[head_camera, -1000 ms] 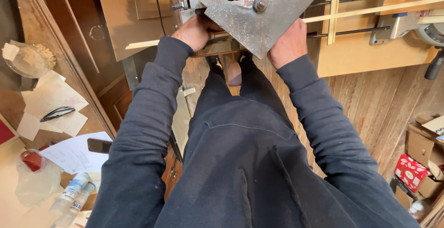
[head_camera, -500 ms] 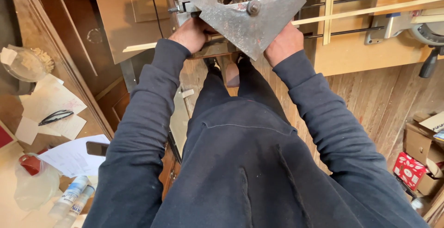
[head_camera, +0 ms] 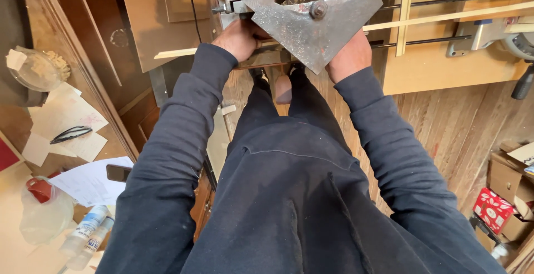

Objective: Cutting and measuring wooden frame molding strips using a manual miter chopper.

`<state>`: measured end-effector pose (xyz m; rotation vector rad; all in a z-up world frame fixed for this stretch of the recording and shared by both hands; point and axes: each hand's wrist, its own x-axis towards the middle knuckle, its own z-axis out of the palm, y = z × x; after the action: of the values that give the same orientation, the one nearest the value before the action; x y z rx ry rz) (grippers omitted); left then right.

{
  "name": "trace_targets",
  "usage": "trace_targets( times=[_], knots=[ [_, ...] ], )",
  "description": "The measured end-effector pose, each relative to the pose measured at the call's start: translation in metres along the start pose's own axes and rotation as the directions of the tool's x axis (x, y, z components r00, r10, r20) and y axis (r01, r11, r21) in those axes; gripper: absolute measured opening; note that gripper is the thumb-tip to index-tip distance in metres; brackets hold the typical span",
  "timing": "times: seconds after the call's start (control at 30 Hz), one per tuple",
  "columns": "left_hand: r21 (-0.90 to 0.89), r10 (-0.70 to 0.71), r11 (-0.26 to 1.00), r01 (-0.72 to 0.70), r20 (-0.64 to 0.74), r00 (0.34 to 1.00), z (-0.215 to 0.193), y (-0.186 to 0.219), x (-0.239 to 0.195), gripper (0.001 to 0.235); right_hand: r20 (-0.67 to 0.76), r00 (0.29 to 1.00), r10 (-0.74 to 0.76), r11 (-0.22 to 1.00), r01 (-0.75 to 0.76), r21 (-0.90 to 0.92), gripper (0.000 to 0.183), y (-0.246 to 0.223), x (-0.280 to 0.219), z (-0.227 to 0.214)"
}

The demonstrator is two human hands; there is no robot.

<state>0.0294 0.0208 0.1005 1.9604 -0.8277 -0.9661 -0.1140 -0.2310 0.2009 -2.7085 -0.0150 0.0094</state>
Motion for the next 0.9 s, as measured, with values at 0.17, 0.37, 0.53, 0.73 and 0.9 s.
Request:
trace_targets(
  times=[0.17, 0.37, 0.53, 0.73, 0.9],
  knots=[
    [0.082, 0.015, 0.996, -0.015, 0.003, 1.000, 0.007, -0.016, 0.001, 0.026, -0.014, 1.000, 0.007, 0.998, -0.006, 0.061, 0.033, -0.001, 0.004, -0.005],
    [0.086, -0.002, 0.996, 0.002, 0.000, 1.000, 0.012, -0.024, 0.003, 0.023, -0.032, 0.999, 0.008, 0.994, -0.004, 0.105, 0.032, -0.004, 0.005, -0.005],
    [0.042, 0.013, 0.999, -0.012, -0.021, 1.000, 0.004, -0.011, -0.001, 0.026, 0.009, 0.999, 0.048, 0.995, -0.048, 0.088, 0.026, -0.010, 0.005, -0.005],
    [-0.040, 0.022, 0.999, -0.023, -0.032, 0.999, 0.001, -0.007, -0.001, 0.030, -0.082, 0.988, 0.130, 0.991, -0.128, 0.025, 0.031, 0.000, -0.005, 0.016],
    [0.006, 0.241, 0.970, -0.242, -0.087, 0.967, -0.009, 0.005, -0.006, 0.028, -0.029, 0.989, 0.148, 0.989, -0.148, 0.024, 0.028, 0.017, -0.025, 0.042]
  ],
)
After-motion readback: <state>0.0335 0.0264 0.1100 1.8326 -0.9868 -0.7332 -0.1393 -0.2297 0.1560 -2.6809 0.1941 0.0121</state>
